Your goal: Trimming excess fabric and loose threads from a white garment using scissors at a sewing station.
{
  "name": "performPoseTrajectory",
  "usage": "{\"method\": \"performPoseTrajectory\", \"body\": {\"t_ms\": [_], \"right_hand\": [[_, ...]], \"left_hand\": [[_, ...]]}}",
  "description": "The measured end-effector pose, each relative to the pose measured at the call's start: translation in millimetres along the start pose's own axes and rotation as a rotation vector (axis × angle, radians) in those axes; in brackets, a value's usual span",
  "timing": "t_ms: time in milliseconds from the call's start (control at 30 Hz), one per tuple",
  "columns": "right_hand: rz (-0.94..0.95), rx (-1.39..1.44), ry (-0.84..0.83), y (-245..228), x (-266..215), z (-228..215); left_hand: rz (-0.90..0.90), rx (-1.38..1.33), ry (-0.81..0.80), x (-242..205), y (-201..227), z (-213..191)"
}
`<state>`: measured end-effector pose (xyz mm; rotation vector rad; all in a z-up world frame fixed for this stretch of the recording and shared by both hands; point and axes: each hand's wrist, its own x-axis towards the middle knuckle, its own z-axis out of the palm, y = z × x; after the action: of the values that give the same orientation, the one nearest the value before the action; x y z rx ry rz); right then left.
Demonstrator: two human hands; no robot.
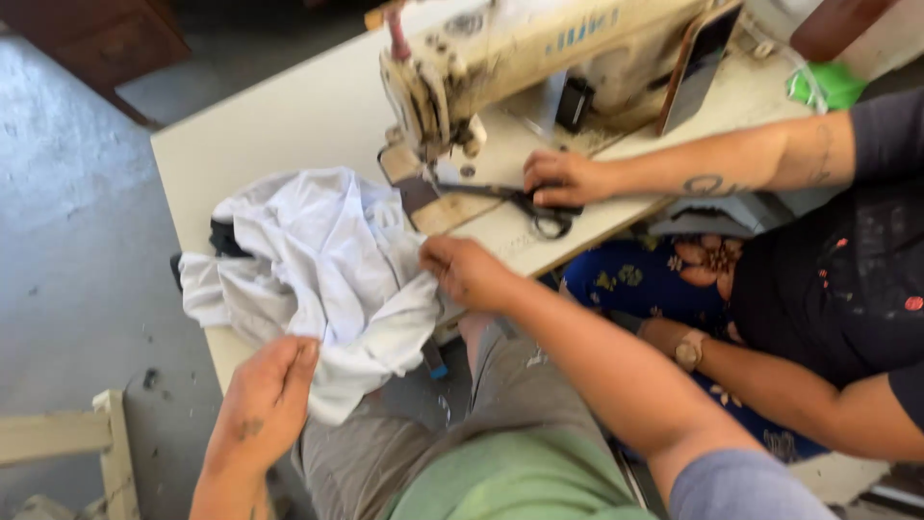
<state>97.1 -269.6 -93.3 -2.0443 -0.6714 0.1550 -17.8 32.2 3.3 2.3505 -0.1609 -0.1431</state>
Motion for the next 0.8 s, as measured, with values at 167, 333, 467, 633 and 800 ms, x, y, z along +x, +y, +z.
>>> {"method": "performPoseTrajectory", "body": {"t_ms": [167,333,467,633,800], "right_hand": [[-0.247,0.301,0.107,-88,-10,11],[-0.393,-0.103,-0.033,-101,4,20],[-0.353,-0.385,0.136,-83,7,28],[-0.341,-0.586,0.231,-66,8,34],[-0.189,-0.341,0.371,-51,14,19]], "left_hand": [[-0.104,0.001,-0.119,11,14,-5],[-0.207,0.110,-0.122,11,27,-20],[-0.155,0.215,-0.113,9,16,-24],[-0.311,0.425,-0.124,9,66,-10],[0.186,0.214,0.104,4,40,-12]]}}
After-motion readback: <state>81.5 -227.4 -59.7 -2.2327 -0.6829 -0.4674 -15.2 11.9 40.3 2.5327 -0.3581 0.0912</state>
